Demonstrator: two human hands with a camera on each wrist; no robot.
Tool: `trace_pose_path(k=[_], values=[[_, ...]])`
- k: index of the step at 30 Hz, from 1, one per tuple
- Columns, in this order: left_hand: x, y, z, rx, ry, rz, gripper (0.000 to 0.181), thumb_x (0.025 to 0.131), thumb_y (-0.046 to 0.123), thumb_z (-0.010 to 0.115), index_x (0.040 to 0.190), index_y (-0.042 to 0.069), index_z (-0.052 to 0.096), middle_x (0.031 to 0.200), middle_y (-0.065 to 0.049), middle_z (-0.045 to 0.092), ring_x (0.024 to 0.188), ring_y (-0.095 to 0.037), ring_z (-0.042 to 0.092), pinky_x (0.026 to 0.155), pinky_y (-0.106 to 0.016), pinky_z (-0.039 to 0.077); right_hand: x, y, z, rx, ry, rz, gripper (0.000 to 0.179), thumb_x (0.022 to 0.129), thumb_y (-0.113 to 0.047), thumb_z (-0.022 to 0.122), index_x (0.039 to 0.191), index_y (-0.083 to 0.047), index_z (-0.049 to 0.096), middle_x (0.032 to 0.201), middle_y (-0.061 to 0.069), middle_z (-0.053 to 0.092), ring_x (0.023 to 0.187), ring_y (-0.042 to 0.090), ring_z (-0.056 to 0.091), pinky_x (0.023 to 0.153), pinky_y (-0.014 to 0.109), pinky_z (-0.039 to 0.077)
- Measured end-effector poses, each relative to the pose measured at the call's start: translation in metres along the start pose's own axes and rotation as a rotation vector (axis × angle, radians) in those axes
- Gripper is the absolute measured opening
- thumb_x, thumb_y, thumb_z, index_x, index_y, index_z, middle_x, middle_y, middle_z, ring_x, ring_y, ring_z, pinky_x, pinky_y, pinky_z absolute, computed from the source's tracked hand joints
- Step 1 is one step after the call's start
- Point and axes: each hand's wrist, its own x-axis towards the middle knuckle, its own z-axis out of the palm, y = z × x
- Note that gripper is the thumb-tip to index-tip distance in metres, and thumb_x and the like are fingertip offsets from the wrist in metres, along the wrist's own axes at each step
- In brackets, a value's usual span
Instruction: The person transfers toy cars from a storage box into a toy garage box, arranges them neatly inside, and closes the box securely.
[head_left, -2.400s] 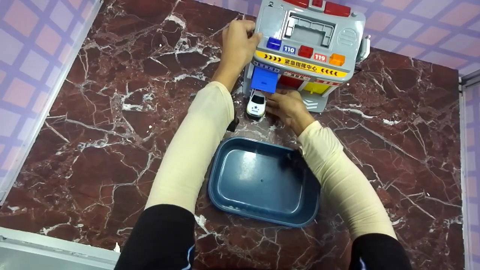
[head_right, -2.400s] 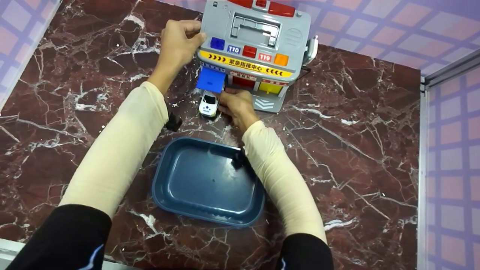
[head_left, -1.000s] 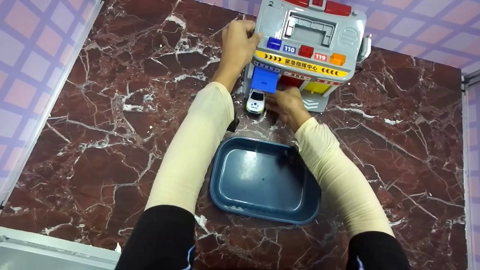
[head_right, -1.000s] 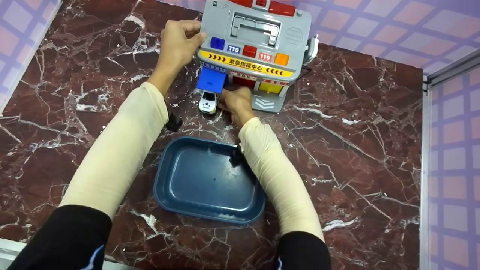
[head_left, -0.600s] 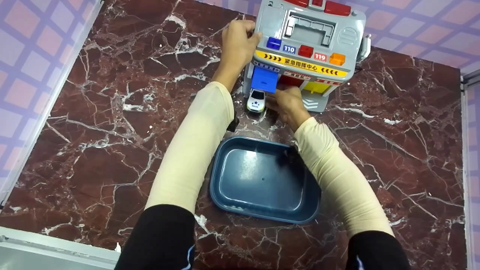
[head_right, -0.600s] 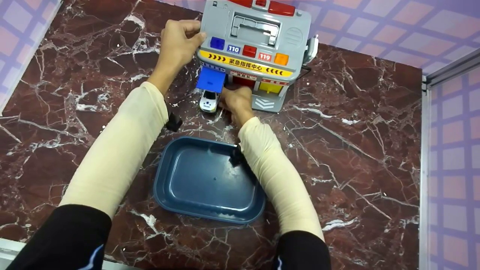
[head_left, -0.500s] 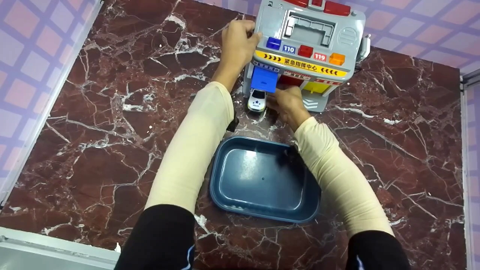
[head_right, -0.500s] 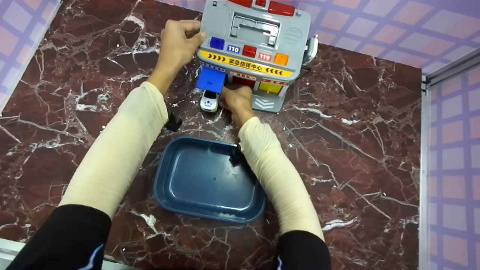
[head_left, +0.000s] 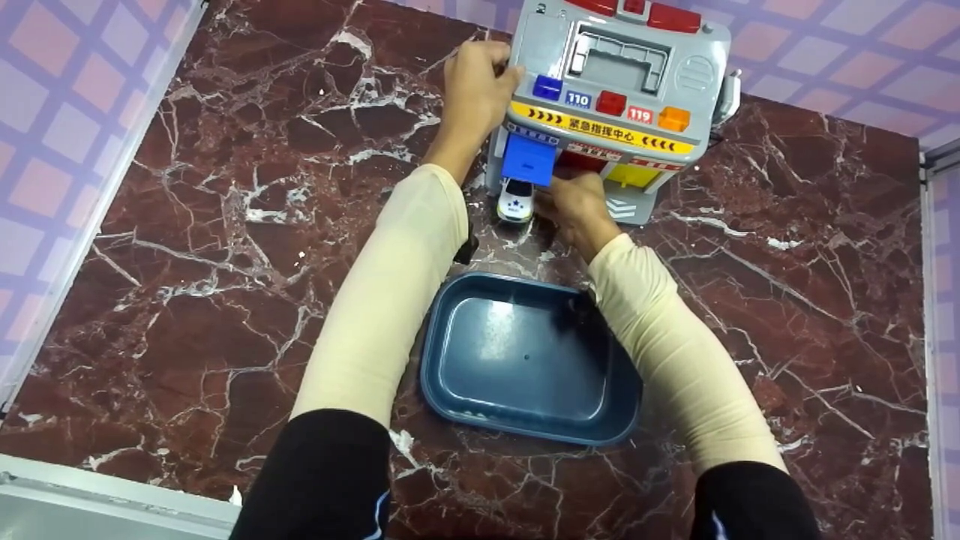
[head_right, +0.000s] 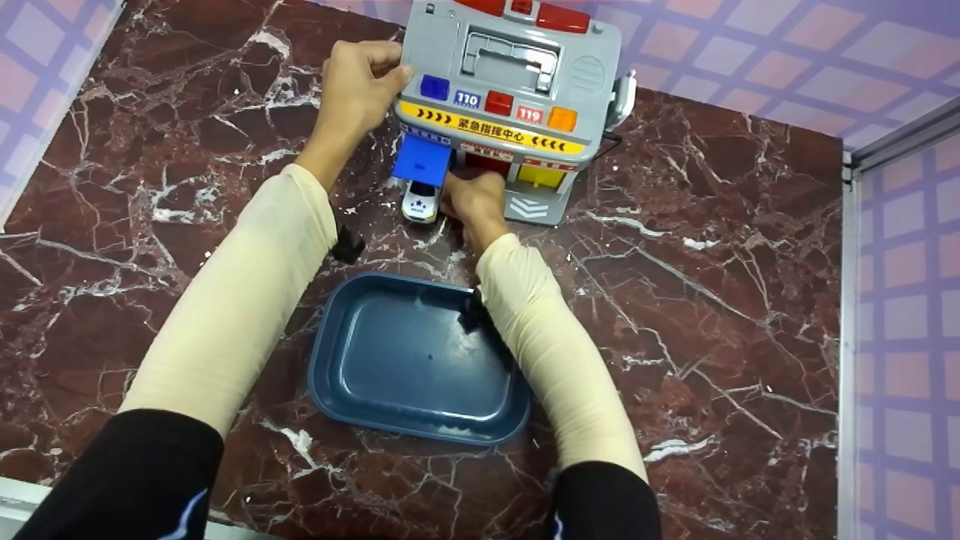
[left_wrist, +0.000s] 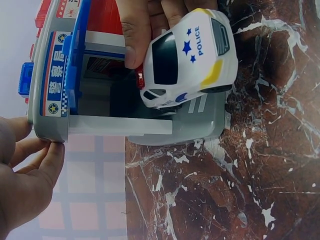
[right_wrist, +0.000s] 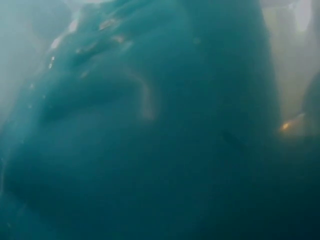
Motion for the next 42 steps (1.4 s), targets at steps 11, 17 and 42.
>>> trace_pose_path(k=[11,17,42], values=[[-0.0029,-0.0014,-0.0003,0.001,0.015,0.038,0.032,0.098,0.015,0.065,0.068,0.013,0.056,0.095,0.002,0.066,0.088,-0.010,0.049,0.078,-0.021,0.041,0.0014,0.0003,0.0005,-0.008,0.020,-0.015,0.008,0.092,-0.003,0.070,0.098,-0.001,0.065,0.071,0.005,0.064,0.058,0.013,0.061,0.061,0.025,0.057],[-0.0024,-0.0009,-0.0005,-0.010,0.010,0.024,0.031,0.098,0.015,0.066,0.068,0.015,0.057,0.095,0.002,0.067,0.088,-0.010,0.050,0.079,-0.021,0.042,0.0017,-0.0003,0.0016,-0.005,0.024,-0.010,0.014,0.095,-0.003,0.068,0.107,0.001,0.064,0.076,0.006,0.064,0.059,0.013,0.061,0.063,0.025,0.057],[-0.0038,-0.0022,0.0000,0.018,0.023,0.043,0.043,0.097,0.015,0.066,0.061,0.018,0.043,0.096,0.002,0.065,0.088,-0.011,0.049,0.078,-0.022,0.041,0.0018,-0.0021,-0.0006,-0.271,0.104,-0.168,0.027,0.089,-0.011,0.073,0.109,0.007,0.069,0.072,0.011,0.067,0.051,0.018,0.068,0.059,0.033,0.062]])
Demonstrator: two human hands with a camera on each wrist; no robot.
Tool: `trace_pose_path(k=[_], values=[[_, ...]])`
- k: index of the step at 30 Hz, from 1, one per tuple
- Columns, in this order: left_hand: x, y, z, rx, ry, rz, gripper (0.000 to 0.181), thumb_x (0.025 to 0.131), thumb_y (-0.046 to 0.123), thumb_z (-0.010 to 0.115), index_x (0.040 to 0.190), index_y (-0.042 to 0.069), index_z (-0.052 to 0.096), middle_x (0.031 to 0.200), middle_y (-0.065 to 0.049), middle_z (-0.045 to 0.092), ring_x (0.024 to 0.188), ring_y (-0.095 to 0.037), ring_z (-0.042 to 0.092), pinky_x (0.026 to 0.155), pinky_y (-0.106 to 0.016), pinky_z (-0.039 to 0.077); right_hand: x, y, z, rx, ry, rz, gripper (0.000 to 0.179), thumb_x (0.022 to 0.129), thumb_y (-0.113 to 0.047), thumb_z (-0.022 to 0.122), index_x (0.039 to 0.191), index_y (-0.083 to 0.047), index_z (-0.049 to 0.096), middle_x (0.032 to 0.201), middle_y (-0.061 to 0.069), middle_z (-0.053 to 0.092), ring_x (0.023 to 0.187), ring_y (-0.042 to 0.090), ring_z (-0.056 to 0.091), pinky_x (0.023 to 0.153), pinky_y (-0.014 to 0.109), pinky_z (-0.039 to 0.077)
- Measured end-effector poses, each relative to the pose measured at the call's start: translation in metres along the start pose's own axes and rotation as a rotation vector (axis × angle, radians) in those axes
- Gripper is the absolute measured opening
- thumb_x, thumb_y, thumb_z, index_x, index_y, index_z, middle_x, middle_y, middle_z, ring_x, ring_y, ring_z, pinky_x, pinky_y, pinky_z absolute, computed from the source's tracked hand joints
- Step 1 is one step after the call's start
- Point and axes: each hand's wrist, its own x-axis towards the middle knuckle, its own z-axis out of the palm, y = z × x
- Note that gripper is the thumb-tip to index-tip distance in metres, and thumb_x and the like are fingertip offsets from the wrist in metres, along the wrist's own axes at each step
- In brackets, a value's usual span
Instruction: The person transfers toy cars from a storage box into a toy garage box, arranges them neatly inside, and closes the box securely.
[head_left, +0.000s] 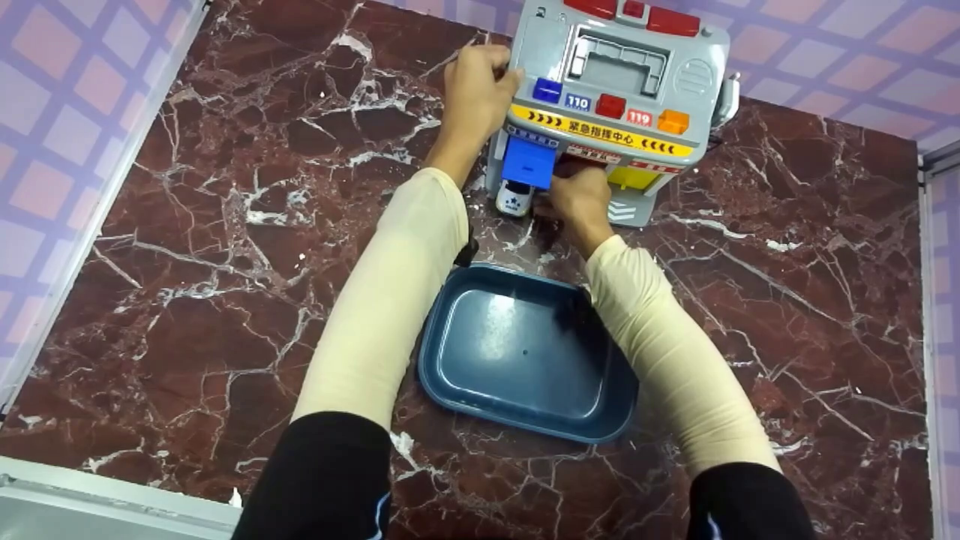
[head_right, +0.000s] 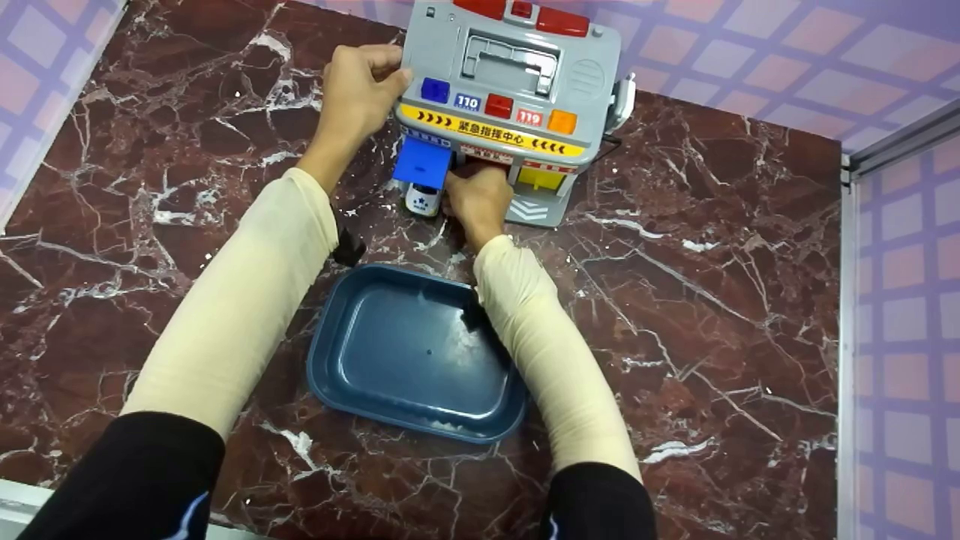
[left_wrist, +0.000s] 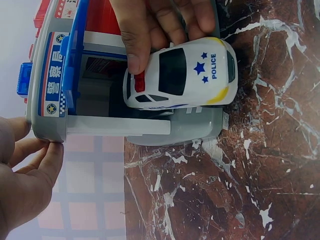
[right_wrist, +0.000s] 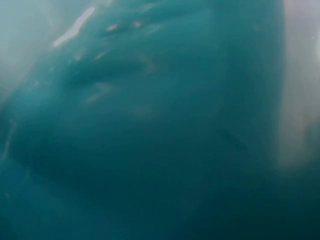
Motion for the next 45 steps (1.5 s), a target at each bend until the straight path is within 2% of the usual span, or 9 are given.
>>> trace_pose_path(k=[7,11,15,18,23,32,35,40,45], values=[[0.0004,0.0016,-0.0012,-0.005,-0.003,-0.012,0.033,0.098,0.016,0.066,0.067,0.016,0.054,0.098,0.001,0.068,0.088,-0.010,0.050,0.079,-0.022,0.042,0.0001,-0.0008,-0.0010,-0.045,0.000,-0.008,0.025,0.089,-0.011,0.074,0.105,0.006,0.067,0.070,0.011,0.068,0.052,0.018,0.068,0.058,0.033,0.062],[0.0007,0.0016,-0.0018,-0.005,-0.002,-0.016,0.029,0.098,0.017,0.066,0.070,0.016,0.058,0.105,0.000,0.071,0.090,-0.010,0.051,0.082,-0.021,0.043,-0.0006,-0.0012,-0.0009,-0.168,0.014,-0.028,0.015,0.091,-0.016,0.070,0.093,-0.001,0.068,0.064,0.007,0.066,0.050,0.016,0.067,0.054,0.032,0.061],[0.0010,0.0010,-0.0013,0.000,0.005,-0.008,0.037,0.097,0.016,0.066,0.064,0.017,0.050,0.097,0.001,0.068,0.088,-0.010,0.050,0.079,-0.022,0.041,-0.0011,-0.0008,-0.0013,-0.309,0.002,-0.049,0.024,0.097,-0.025,0.062,0.082,-0.007,0.068,0.056,0.000,0.064,0.045,0.012,0.063,0.047,0.029,0.058],[0.0016,0.0012,-0.0014,-0.005,0.001,-0.016,0.031,0.097,0.016,0.066,0.068,0.015,0.058,0.099,0.001,0.070,0.088,-0.010,0.050,0.080,-0.022,0.042,-0.0011,-0.0006,-0.0011,-0.326,-0.038,-0.039,0.029,0.100,-0.028,0.057,0.083,-0.007,0.067,0.056,-0.001,0.064,0.043,0.010,0.062,0.046,0.027,0.056],[0.0021,0.0017,-0.0021,-0.011,-0.006,-0.024,0.016,0.098,0.016,0.066,0.088,0.007,0.075,0.110,0.001,0.073,0.092,-0.009,0.052,0.083,-0.021,0.043,-0.0015,-0.0001,-0.0006,-0.336,-0.071,-0.063,0.029,0.101,-0.021,0.053,0.086,-0.003,0.070,0.058,0.000,0.064,0.044,0.010,0.062,0.048,0.027,0.057],[0.0013,0.0000,-0.0008,-0.012,0.006,0.004,0.036,0.097,0.014,0.066,0.064,0.017,0.052,0.092,0.002,0.066,0.088,-0.011,0.050,0.080,-0.022,0.042,-0.0043,-0.0020,0.0000,-0.438,-0.053,-0.122,0.021,0.097,-0.016,0.059,0.099,-0.001,0.073,0.073,0.008,0.071,0.051,0.013,0.066,0.050,0.028,0.059],[0.0015,0.0007,-0.0010,-0.016,-0.003,-0.006,0.028,0.097,0.014,0.066,0.070,0.014,0.063,0.099,0.001,0.070,0.090,-0.010,0.052,0.083,-0.021,0.043,-0.0050,-0.0020,-0.0001,-0.467,-0.046,-0.149,0.017,0.096,-0.014,0.060,0.097,0.000,0.071,0.068,0.006,0.068,0.049,0.013,0.064,0.049,0.028,0.058],[0.0025,0.0015,-0.0007,-0.035,-0.024,-0.031,0.014,0.098,0.014,0.066,0.092,0.007,0.076,0.110,0.000,0.073,0.096,-0.010,0.055,0.086,-0.020,0.045,-0.0064,-0.0016,-0.0011,-0.486,-0.054,-0.173,0.012,0.091,-0.007,0.065,0.099,0.001,0.070,0.068,0.006,0.066,0.048,0.012,0.063,0.050,0.029,0.059],[0.0038,0.0015,0.0000,-0.049,-0.031,-0.057,0.018,0.097,0.014,0.066,0.080,0.010,0.070,0.112,0.002,0.072,0.097,-0.010,0.055,0.086,-0.020,0.045,-0.0060,-0.0014,-0.0012,-0.481,-0.056,-0.166,0.014,0.091,-0.004,0.066,0.104,0.002,0.070,0.075,0.011,0.068,0.051,0.014,0.064,0.052,0.030,0.059]])
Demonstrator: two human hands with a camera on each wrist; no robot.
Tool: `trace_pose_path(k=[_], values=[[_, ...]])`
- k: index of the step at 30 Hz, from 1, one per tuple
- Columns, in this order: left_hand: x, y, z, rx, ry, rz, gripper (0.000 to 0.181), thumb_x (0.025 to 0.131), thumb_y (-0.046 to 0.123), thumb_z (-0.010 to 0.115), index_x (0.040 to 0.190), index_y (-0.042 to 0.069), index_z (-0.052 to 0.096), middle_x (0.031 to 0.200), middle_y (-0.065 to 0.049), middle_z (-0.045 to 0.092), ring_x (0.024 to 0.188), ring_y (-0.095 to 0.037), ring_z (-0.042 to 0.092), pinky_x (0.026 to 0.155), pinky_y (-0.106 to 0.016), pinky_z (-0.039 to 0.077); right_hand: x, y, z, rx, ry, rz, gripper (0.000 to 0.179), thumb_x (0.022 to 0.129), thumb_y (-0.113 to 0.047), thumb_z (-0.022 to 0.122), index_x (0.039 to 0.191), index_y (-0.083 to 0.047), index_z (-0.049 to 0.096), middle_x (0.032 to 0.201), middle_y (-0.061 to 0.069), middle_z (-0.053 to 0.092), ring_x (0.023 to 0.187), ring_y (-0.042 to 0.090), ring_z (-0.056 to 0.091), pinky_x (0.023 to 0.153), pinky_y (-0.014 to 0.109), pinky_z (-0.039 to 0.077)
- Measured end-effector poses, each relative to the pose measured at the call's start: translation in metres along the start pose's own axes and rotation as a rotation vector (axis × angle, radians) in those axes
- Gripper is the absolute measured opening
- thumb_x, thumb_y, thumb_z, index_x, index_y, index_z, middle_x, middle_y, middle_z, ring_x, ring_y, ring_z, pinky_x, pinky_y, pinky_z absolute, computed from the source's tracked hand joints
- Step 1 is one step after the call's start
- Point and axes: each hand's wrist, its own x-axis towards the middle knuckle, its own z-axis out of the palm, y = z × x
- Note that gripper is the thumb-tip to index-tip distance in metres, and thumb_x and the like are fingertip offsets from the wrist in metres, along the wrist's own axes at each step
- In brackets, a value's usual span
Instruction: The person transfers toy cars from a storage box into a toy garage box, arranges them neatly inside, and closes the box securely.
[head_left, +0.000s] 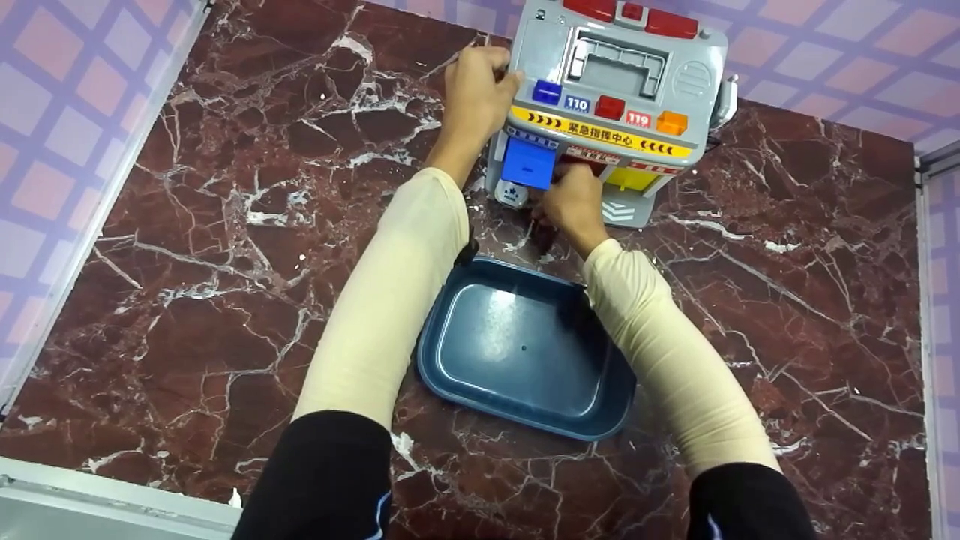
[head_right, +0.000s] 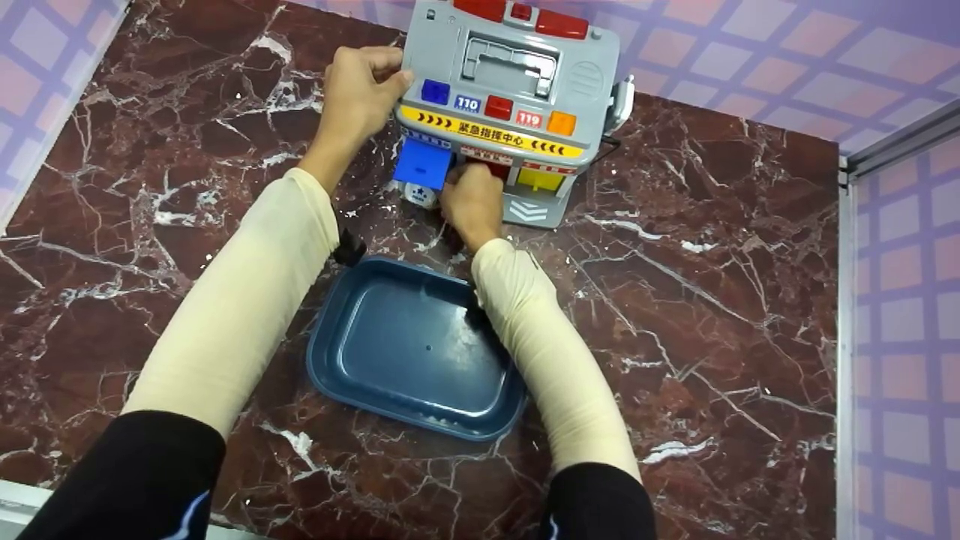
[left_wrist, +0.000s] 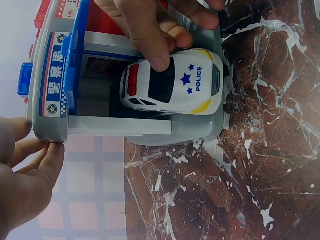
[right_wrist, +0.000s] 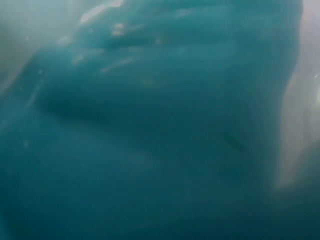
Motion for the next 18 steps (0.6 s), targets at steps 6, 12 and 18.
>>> trace_pose_path(k=[6,12,18], values=[[0.0007,0.0000,0.0003,-0.018,-0.008,-0.018,0.031,0.097,0.014,0.066,0.068,0.015,0.058,0.112,0.001,0.071,0.095,-0.010,0.054,0.083,-0.020,0.045,0.0009,0.0010,0.0010,-0.010,0.050,-0.034,0.012,0.092,-0.004,0.063,0.098,0.001,0.072,0.080,0.015,0.072,0.048,0.011,0.062,0.047,0.025,0.056],[-0.0007,-0.0001,0.0000,0.027,0.002,0.016,0.037,0.098,0.016,0.066,0.063,0.017,0.052,0.109,0.002,0.071,0.092,-0.010,0.052,0.082,-0.021,0.043,0.0011,0.0010,0.0012,-0.054,0.105,-0.062,0.014,0.094,-0.010,0.062,0.093,-0.002,0.073,0.078,0.012,0.070,0.046,0.009,0.060,0.043,0.022,0.053],[-0.0014,-0.0011,0.0004,0.034,0.017,0.031,0.031,0.097,0.016,0.066,0.067,0.016,0.058,0.107,0.003,0.071,0.091,-0.009,0.052,0.082,-0.021,0.043,0.0019,0.0010,0.0007,-0.119,0.150,-0.090,0.016,0.094,-0.016,0.064,0.085,-0.005,0.073,0.074,0.009,0.069,0.041,0.003,0.053,0.041,0.019,0.050]])
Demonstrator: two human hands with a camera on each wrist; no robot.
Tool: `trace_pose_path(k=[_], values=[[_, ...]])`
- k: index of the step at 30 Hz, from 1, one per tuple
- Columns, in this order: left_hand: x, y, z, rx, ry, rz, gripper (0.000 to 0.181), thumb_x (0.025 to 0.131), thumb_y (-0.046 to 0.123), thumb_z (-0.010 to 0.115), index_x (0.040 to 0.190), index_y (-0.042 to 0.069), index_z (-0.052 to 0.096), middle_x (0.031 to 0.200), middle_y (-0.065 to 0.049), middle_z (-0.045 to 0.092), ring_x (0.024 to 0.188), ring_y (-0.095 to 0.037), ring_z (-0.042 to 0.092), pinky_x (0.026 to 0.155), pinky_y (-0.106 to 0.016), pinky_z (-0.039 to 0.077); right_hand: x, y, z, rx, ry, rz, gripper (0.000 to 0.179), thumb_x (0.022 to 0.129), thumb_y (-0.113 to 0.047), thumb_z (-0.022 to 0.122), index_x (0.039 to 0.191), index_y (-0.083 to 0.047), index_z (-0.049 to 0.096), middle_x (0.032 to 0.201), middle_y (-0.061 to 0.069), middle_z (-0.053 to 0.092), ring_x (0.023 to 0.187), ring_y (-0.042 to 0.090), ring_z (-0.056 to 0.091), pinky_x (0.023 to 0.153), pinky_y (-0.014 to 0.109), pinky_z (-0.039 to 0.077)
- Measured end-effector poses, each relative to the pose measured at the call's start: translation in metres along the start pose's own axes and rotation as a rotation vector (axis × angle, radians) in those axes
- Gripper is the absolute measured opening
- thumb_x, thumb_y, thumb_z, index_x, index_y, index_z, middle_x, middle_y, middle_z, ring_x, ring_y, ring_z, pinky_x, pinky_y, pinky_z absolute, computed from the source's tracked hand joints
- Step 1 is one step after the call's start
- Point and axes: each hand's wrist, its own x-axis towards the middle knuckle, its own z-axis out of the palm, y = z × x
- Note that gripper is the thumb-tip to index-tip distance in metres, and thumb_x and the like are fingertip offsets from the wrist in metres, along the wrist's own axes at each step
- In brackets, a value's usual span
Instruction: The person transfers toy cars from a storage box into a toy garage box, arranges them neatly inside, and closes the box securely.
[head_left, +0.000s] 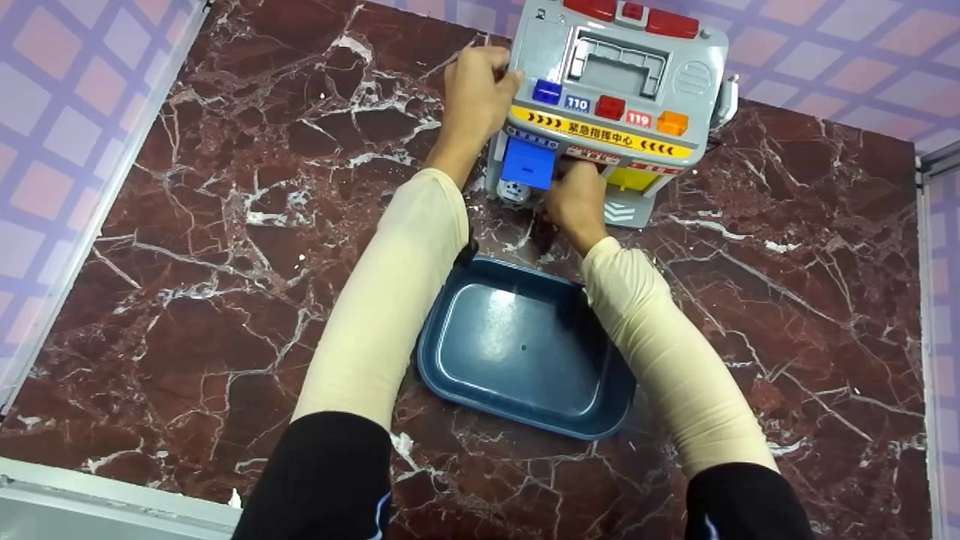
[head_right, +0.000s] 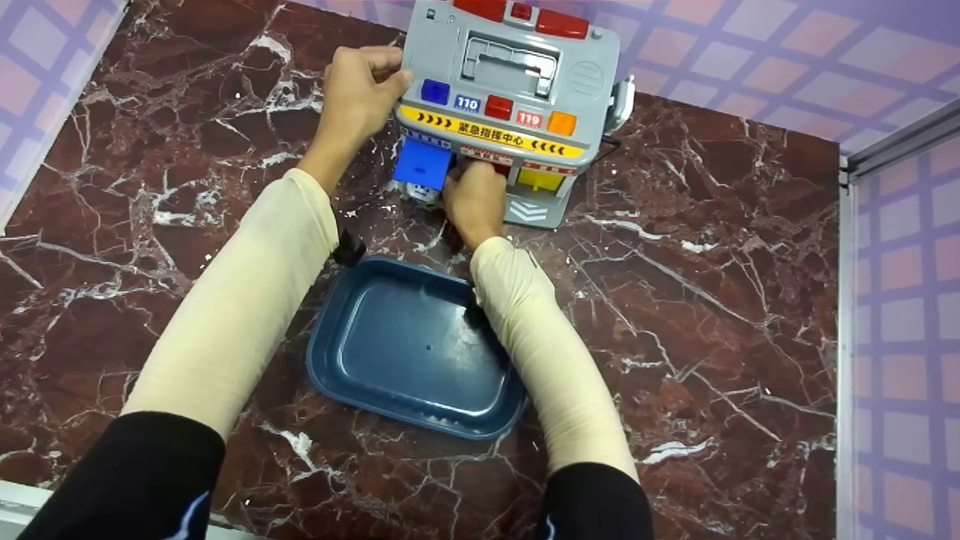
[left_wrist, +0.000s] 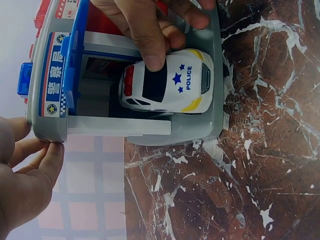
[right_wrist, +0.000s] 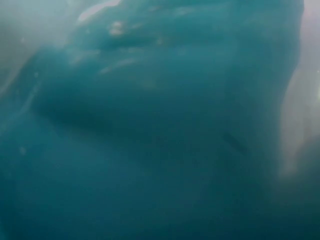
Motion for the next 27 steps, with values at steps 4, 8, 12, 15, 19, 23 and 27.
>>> trace_pose_path(k=[4,8,12,15,19,23,27], values=[[0.0003,-0.0002,0.0007,-0.009,0.003,-0.002,0.037,0.097,0.016,0.066,0.064,0.017,0.052,0.095,0.003,0.067,0.089,-0.010,0.051,0.079,-0.022,0.043,0.0006,0.0004,-0.0002,-0.066,0.035,-0.029,0.019,0.093,-0.021,0.067,0.086,-0.007,0.076,0.075,0.009,0.071,0.046,0.008,0.055,0.047,0.021,0.050],[0.0012,0.0000,0.0009,-0.013,-0.004,-0.017,0.042,0.098,0.016,0.066,0.061,0.018,0.045,0.092,0.003,0.064,0.088,-0.011,0.051,0.078,-0.022,0.042,0.0015,0.0004,0.0002,-0.099,0.053,-0.032,0.022,0.093,-0.025,0.069,0.089,-0.007,0.079,0.082,0.013,0.074,0.066,0.024,0.066,0.062,0.030,0.055],[0.0017,0.0000,0.0009,-0.012,-0.010,-0.021,0.042,0.098,0.016,0.065,0.061,0.017,0.045,0.105,0.002,0.070,0.091,-0.011,0.052,0.079,-0.022,0.043,0.0021,0.0000,-0.0002,-0.116,0.056,-0.029,0.023,0.093,-0.023,0.066,0.088,-0.004,0.078,0.090,0.018,0.074,0.087,0.034,0.069,0.080,0.041,0.057],[0.0013,-0.0001,0.0008,-0.011,-0.010,-0.016,0.039,0.098,0.016,0.065,0.063,0.016,0.048,0.110,0.001,0.071,0.092,-0.011,0.052,0.081,-0.022,0.044,0.0029,0.0004,-0.0001,-0.129,0.050,-0.023,0.025,0.094,-0.023,0.064,0.087,-0.004,0.077,0.091,0.018,0.074,0.087,0.033,0.069,0.081,0.042,0.056],[0.0008,-0.0002,0.0010,-0.015,-0.005,-0.008,0.034,0.098,0.016,0.066,0.066,0.015,0.054,0.115,0.003,0.071,0.095,-0.010,0.053,0.083,-0.020,0.045,0.0034,0.0007,0.0004,-0.127,0.035,-0.006,0.026,0.096,-0.026,0.062,0.089,-0.006,0.078,0.089,0.016,0.074,0.071,0.025,0.068,0.068,0.035,0.057],[0.0002,-0.0007,0.0015,-0.002,0.012,0.002,0.033,0.098,0.016,0.066,0.066,0.016,0.056,0.102,0.002,0.070,0.092,-0.010,0.053,0.082,-0.021,0.044,0.0031,0.0006,-0.0001,-0.110,0.034,-0.006,0.026,0.096,-0.026,0.062,0.085,-0.007,0.076,0.078,0.011,0.072,0.051,0.012,0.058,0.053,0.025,0.053],[-0.0002,-0.0011,0.0019,0.014,0.025,0.011,0.035,0.097,0.016,0.066,0.064,0.018,0.054,0.089,0.004,0.065,0.088,-0.010,0.052,0.081,-0.022,0.042,0.0028,0.0005,-0.0004,-0.045,0.014,0.003,0.026,0.095,-0.027,0.066,0.087,-0.005,0.076,0.065,0.003,0.066,0.041,0.003,0.052,0.043,0.020,0.050]])
